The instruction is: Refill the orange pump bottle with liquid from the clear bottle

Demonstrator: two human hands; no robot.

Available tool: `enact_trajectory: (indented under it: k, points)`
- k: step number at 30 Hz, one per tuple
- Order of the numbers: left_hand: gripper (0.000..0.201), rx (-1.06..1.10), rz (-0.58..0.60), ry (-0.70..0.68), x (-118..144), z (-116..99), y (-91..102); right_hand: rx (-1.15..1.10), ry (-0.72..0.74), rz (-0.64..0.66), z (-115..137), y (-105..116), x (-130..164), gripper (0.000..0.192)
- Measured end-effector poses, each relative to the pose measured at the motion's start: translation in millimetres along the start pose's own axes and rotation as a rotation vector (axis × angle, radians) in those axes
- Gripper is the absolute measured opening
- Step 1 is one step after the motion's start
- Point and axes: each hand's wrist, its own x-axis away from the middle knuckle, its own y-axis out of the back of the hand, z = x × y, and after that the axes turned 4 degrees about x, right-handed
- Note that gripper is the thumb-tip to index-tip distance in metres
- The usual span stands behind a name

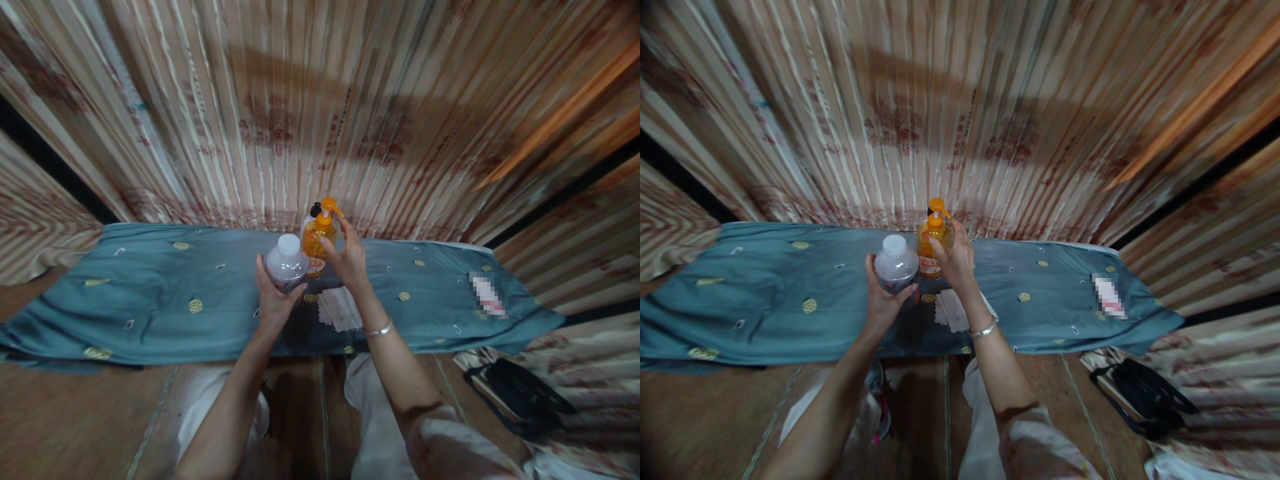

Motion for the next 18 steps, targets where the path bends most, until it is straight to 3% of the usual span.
enact_trajectory:
  k: [9,14,18]
  points:
    - [0.126,-0.267,-0.064,-0.330,0.4,-4.6,-2.6,0.003,-0.018,-0.004,5.3,11.6,14.4,0.060]
    - [0.113,-0.323,-0.067,-0.540,18.7,-28.6,-7.4,0.026,-0.039,0.010,0.4,19.5,24.4,0.061]
    - [0.094,-0.290,0.128,-0.662,51.2,-42.0,-25.1,0.036,-0.056,0.003,-3.4,23.6,20.8,0.060]
